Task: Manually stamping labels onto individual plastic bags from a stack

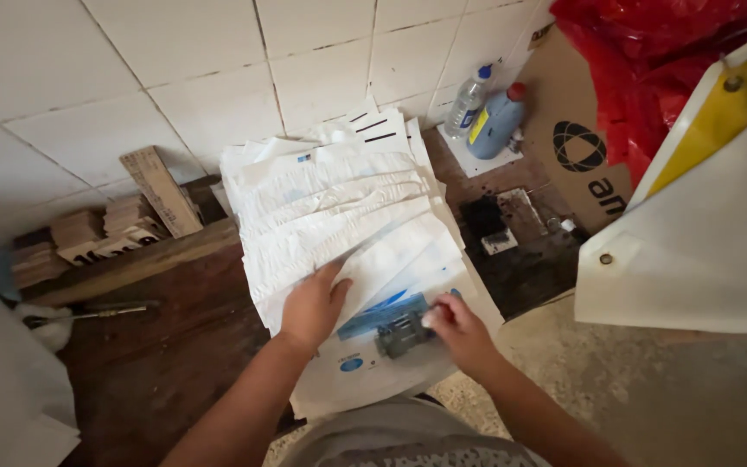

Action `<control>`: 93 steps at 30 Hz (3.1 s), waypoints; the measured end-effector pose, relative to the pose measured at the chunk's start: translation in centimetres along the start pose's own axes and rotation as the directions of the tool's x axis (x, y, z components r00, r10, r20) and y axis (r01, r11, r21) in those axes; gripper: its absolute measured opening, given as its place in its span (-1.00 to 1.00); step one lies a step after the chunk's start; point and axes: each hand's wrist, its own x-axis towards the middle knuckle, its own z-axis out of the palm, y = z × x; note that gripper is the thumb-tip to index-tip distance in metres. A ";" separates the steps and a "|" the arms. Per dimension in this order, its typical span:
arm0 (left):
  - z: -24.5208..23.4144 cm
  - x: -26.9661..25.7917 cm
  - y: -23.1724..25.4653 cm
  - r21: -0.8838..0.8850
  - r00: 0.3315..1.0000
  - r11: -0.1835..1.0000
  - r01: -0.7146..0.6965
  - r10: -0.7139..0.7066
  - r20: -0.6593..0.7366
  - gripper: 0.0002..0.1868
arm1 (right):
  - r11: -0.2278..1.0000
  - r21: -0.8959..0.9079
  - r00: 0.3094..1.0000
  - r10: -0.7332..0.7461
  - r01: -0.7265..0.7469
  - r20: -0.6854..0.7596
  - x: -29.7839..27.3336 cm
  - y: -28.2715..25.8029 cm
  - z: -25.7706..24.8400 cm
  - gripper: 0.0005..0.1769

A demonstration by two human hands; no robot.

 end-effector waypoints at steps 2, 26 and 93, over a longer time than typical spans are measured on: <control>1.8 1.0 -1.6 0.108 0.995 0.992 -0.058 0.067 -0.075 -0.60 | 0.972 -0.091 0.977 -0.214 0.215 0.018 -0.7 -3.7 -1.6 -0.53; 12.2 9.8 1.7 0.465 0.823 0.880 -0.098 0.334 -0.459 -0.15 | 0.269 -0.699 0.441 -0.894 0.663 0.075 18.7 -0.4 -4.3 -0.66; 6.8 8.7 4.9 0.552 0.634 0.774 -0.310 0.601 -0.487 -0.95 | 0.316 -0.514 0.424 -0.900 0.797 0.102 23.1 -0.9 -4.5 -0.94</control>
